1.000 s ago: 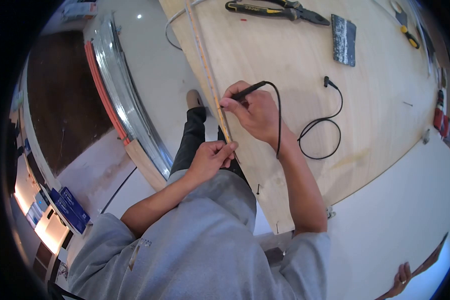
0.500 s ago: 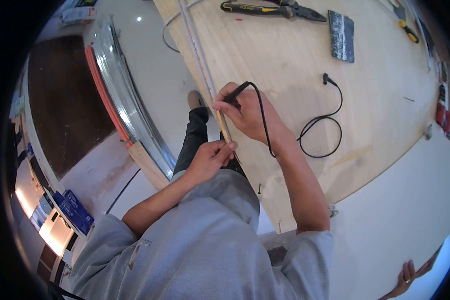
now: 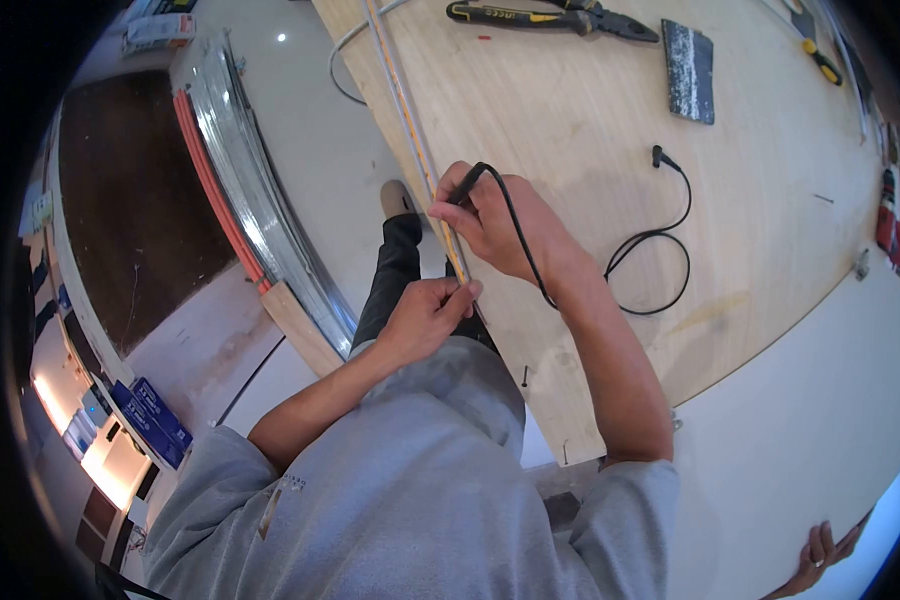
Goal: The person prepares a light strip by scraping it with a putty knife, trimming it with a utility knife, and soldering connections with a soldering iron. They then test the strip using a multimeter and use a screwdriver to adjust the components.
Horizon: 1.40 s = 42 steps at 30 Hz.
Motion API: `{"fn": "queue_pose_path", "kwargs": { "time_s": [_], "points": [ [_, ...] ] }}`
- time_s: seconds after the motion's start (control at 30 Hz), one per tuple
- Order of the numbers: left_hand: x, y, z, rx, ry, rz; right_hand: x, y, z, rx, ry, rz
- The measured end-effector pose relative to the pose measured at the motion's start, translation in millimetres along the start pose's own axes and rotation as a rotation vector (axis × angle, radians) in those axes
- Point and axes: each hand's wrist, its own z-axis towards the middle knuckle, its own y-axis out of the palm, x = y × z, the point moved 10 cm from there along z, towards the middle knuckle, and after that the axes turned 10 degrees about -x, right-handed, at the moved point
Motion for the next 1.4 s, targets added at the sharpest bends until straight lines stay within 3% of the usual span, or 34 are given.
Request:
{"fn": "queue_pose_path", "kwargs": {
  "time_s": [0.17,0.27,0.37,0.43,0.73,1.03,1.27,1.37,1.4],
  "points": [
    [-0.3,-0.5,0.4,-0.03,-0.027,-0.003,-6.0,0.0,-0.8,-0.02,0.04,-0.048],
    [-1.7,-0.1,0.3,-0.047,-0.019,-0.015,14.8,3.4,-1.8,0.023,0.028,0.265],
    [-3.3,-1.3,1.4,-0.059,-0.023,-0.023,12.1,0.8,-5.1,-0.011,0.097,0.189],
    [-0.5,-0.6,0.3,-0.065,-0.014,-0.038,17.6,1.6,-5.9,0.01,0.085,0.317],
    [-12.4,18.9,-11.2,0.029,0.003,-0.515,27.2,3.3,-10.5,0.076,0.046,0.341],
    [-16.7,37.9,-13.0,-0.095,0.039,-0.935,23.9,0.8,-10.7,0.078,0.087,0.269],
    [-20.1,45.0,-8.1,-0.186,0.006,-0.996,20.3,-1.7,-11.4,0.078,0.054,0.282],
    [-23.1,47.9,-5.9,-0.2,0.005,-1.023,27.0,-3.0,-15.4,0.135,-0.02,0.51],
    [-22.5,47.2,-5.1,-0.199,0.021,-1.009,26.5,-4.6,-18.9,0.14,-0.002,0.431]
  ]
}}
